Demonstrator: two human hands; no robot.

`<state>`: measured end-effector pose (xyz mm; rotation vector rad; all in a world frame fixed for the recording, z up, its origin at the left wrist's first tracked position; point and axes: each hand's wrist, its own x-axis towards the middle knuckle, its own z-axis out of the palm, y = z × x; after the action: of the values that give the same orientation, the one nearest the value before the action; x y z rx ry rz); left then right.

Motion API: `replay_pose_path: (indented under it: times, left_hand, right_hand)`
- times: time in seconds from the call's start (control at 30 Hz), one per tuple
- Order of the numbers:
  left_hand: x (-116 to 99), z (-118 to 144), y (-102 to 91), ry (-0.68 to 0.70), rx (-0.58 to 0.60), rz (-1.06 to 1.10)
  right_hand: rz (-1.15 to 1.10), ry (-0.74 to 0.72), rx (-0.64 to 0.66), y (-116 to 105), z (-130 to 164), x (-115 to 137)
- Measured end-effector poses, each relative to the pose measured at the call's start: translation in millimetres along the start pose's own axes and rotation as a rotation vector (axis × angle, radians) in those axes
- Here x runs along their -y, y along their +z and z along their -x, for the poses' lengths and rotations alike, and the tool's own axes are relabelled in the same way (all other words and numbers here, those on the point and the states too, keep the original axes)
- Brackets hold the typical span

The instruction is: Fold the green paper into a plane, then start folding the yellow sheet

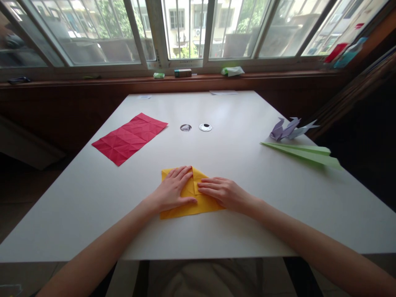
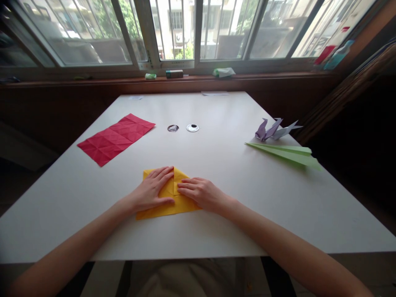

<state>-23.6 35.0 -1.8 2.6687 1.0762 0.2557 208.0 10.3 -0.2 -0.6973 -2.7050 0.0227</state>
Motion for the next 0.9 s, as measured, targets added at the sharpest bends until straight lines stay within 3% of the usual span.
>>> replay_pose_path:
  times: [0.5,0.9]
  left_hand:
    - [2.7,-4.2,-1.3,0.055,-0.006,0.003]
    - [5.1,-4.9,-0.3,0.088,-0.047,0.081]
  right_hand:
    - [0.106,-0.08,-0.057,-2.3,0.5,-0.8]
    - [0.006,-0.046,-0.063,-2.2,8.0,2.5]
